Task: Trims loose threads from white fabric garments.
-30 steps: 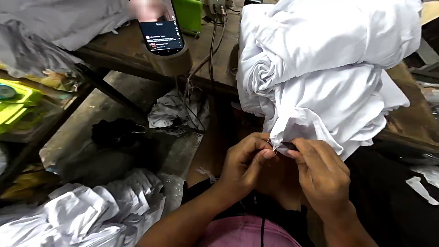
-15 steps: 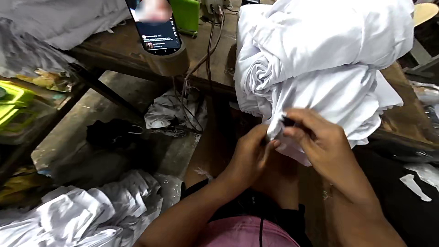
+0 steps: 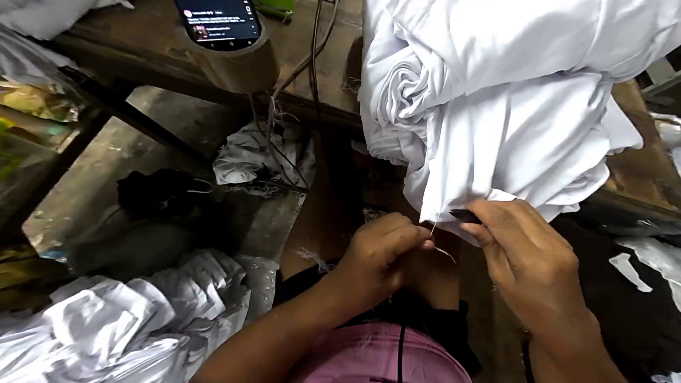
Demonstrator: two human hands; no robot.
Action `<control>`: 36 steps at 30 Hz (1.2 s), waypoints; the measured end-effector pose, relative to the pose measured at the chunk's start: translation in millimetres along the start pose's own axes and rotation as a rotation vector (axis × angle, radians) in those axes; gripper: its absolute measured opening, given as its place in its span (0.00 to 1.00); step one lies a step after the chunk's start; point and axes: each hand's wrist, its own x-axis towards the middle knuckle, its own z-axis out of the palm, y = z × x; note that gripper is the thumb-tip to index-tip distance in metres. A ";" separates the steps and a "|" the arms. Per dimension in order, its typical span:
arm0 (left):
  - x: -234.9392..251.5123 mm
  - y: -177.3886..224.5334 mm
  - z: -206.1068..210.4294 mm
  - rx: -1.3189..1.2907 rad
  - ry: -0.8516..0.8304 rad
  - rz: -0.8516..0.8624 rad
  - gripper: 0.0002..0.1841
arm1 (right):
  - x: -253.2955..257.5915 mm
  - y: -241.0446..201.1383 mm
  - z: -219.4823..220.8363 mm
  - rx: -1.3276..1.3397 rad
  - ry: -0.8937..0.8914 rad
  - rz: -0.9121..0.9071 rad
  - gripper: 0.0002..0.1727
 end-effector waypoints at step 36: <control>20.6 0.7 13.5 -1.454 0.195 -0.368 0.27 | -13.5 17.0 -16.8 -0.042 0.193 0.016 0.19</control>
